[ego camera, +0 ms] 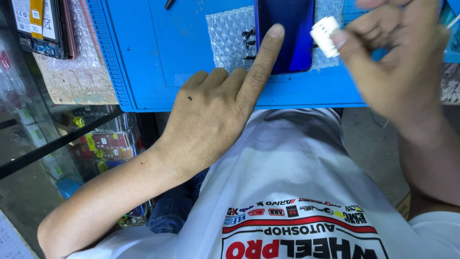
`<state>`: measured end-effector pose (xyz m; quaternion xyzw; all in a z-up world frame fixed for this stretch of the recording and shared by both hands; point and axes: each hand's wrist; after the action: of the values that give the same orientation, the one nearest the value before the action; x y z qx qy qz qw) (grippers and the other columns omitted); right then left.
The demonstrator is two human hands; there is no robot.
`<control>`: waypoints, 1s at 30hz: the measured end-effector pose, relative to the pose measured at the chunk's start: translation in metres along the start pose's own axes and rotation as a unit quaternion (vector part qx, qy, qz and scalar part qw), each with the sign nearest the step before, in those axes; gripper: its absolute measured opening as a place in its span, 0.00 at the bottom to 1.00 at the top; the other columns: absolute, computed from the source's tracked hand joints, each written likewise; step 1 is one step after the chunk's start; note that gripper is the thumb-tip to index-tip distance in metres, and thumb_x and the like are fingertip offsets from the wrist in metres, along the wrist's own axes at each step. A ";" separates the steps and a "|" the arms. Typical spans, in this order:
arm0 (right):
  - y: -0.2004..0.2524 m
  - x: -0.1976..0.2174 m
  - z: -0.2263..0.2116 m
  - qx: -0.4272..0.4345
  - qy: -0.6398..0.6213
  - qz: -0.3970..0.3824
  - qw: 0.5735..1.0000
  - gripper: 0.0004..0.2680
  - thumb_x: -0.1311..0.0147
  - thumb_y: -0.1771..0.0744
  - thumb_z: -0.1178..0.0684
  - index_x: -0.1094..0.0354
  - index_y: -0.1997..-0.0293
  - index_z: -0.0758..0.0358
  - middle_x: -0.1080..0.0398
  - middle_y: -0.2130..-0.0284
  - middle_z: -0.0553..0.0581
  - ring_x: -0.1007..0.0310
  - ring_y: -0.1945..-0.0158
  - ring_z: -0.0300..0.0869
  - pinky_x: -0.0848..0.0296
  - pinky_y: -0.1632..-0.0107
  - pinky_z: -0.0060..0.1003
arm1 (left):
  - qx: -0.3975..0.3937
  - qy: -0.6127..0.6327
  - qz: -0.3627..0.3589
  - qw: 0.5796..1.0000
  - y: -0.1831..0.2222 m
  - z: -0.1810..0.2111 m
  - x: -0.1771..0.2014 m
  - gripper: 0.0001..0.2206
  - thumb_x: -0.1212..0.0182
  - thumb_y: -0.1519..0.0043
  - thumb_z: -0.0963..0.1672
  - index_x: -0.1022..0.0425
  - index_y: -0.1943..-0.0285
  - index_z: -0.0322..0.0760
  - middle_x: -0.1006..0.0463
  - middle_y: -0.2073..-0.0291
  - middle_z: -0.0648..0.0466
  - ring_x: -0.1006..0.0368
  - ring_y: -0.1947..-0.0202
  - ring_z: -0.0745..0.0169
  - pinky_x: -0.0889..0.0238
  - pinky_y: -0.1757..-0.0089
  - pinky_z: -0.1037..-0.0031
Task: The person applies adhesive from a tube to the frame of a mobile phone and then presses a new screen into place.
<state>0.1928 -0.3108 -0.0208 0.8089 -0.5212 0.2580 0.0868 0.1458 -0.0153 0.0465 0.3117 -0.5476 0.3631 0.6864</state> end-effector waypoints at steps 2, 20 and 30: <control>0.005 0.015 0.025 -0.056 0.022 0.007 0.998 0.05 0.48 0.25 0.68 0.44 0.48 0.73 0.29 0.61 0.60 0.28 0.59 0.38 0.30 0.55 0.29 | -0.013 -0.005 0.005 1.000 -0.002 0.000 0.003 0.26 0.39 0.38 0.38 0.36 0.29 0.33 0.30 0.70 0.56 0.33 0.72 0.66 0.38 0.69 0.72; -0.072 0.039 0.017 -0.053 -0.040 0.060 0.996 0.10 0.42 0.27 0.67 0.35 0.39 0.73 0.22 0.60 0.62 0.23 0.59 0.37 0.24 0.54 0.30 | 0.284 0.198 0.175 0.922 0.029 -0.076 -0.013 0.24 0.38 0.26 0.42 0.42 0.23 0.29 0.18 0.64 0.48 0.24 0.72 0.63 0.34 0.67 0.73; -0.111 0.022 0.054 0.032 0.230 0.114 0.966 0.07 0.34 0.30 0.61 0.31 0.60 0.71 0.23 0.68 0.60 0.21 0.67 0.44 0.24 0.63 0.36 | 0.202 0.035 0.248 0.947 0.043 -0.072 -0.024 0.30 0.35 0.30 0.40 0.48 0.23 0.27 0.37 0.38 0.39 0.37 0.41 0.41 0.41 0.41 0.58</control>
<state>0.3164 -0.3013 -0.0412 0.6656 -0.5674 0.4615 0.1485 0.1444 0.0634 0.0094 0.2853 -0.4981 0.6354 0.5164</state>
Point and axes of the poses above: each hand's wrist, its own y-axis away from the middle knuckle, its own x-axis out of the back of the hand, z = x × y
